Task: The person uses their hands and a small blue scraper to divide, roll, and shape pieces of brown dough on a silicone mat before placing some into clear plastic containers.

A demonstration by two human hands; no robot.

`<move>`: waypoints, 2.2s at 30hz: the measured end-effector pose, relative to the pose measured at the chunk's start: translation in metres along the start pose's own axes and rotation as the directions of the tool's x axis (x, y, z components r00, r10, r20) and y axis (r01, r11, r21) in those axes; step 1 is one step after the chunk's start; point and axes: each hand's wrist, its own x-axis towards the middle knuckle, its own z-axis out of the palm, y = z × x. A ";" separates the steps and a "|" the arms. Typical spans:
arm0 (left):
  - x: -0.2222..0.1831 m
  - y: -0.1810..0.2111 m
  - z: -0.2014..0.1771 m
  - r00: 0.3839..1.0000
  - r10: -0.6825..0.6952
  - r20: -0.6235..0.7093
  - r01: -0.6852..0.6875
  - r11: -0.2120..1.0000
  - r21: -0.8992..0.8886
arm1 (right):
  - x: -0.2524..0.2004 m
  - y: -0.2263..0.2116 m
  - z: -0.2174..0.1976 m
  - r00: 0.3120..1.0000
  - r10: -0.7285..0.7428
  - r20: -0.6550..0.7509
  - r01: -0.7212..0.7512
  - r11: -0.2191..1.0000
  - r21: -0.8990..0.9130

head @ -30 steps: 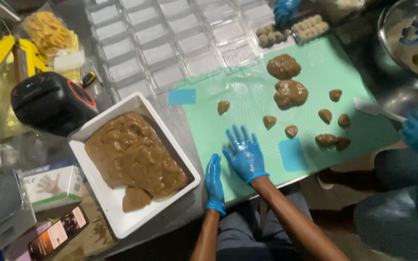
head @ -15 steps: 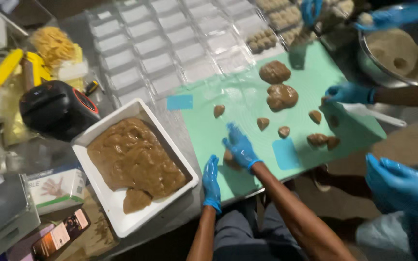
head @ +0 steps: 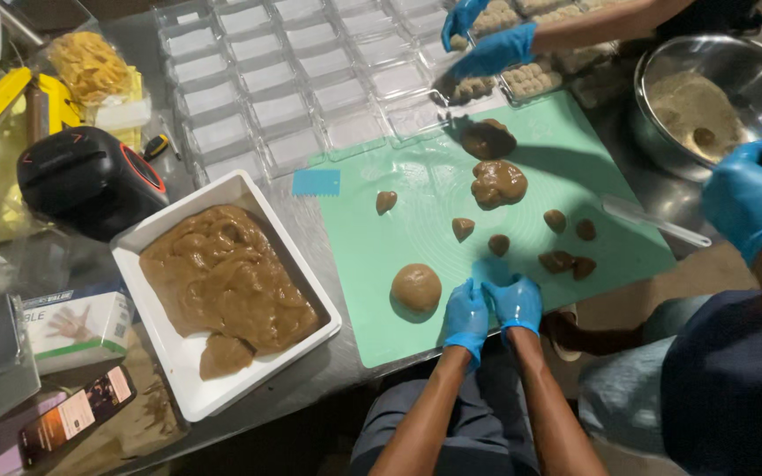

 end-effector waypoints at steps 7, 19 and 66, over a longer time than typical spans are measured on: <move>-0.004 -0.013 -0.007 0.984 -0.107 0.143 0.123 0.986 -0.110 | -0.001 0.035 0.003 0.961 -0.183 0.208 0.131 0.962 0.238; 0.016 0.014 -0.174 0.981 -0.035 -0.189 0.033 0.999 -0.012 | -0.049 -0.147 -0.055 0.857 -0.469 0.213 0.462 0.883 0.085; 0.018 -0.008 -0.181 0.991 0.034 -0.131 -0.032 0.999 0.017 | -0.056 -0.144 -0.046 0.637 -0.745 0.201 0.755 0.655 0.033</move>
